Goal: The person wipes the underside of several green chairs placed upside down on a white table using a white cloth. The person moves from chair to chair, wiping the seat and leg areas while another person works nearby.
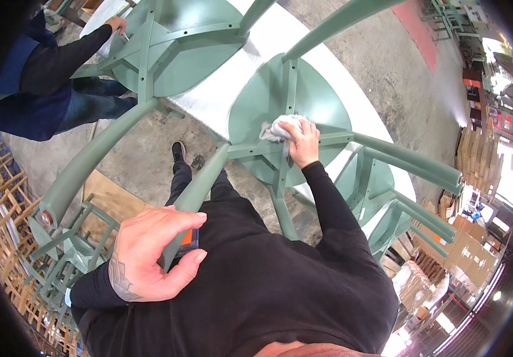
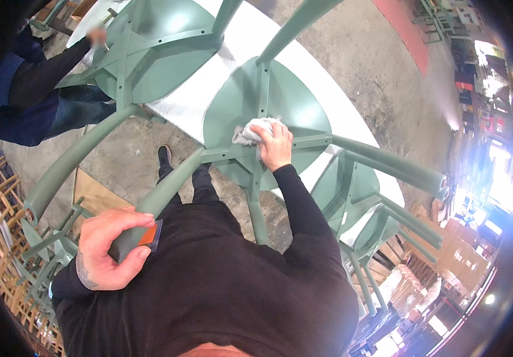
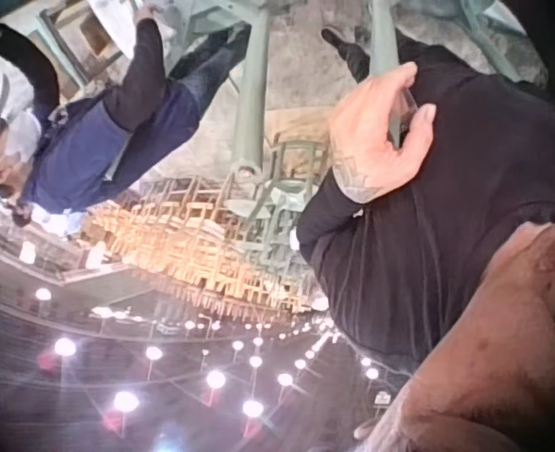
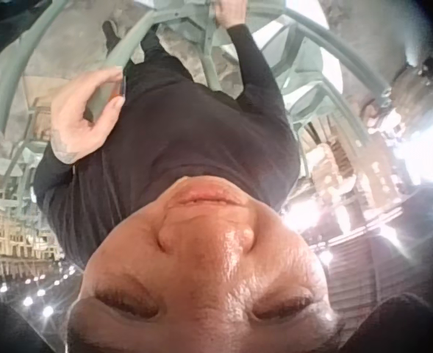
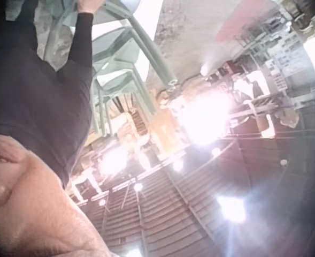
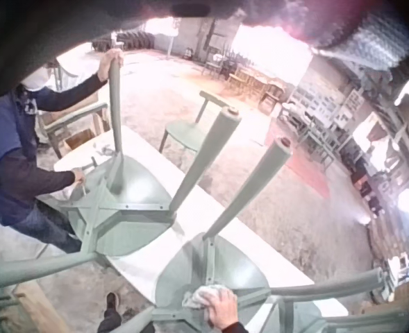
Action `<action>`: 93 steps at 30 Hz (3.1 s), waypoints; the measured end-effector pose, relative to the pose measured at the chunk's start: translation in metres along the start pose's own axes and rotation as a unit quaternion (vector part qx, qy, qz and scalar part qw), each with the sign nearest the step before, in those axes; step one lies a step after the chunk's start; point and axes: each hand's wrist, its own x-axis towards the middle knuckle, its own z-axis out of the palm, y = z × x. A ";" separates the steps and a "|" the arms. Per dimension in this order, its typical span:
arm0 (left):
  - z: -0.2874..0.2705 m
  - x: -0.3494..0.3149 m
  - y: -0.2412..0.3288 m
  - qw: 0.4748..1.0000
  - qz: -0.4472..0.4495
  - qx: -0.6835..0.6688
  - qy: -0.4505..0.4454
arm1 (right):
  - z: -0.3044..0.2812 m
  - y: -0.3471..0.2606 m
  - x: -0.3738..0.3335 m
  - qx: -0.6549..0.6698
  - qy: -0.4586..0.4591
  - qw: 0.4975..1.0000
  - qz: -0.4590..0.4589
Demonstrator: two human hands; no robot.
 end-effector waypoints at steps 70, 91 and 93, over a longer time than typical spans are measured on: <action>-0.012 -0.004 -0.003 0.996 0.083 0.006 -0.007 | 0.032 -0.036 0.180 -0.355 -0.289 0.886 -0.073; -0.018 0.003 -0.007 0.994 0.086 0.000 -0.065 | 0.049 -0.002 0.244 -0.360 -0.104 0.927 -0.012; -0.017 0.004 -0.006 0.994 0.086 0.008 -0.064 | 0.064 -0.009 0.238 -0.401 -0.069 0.913 -0.021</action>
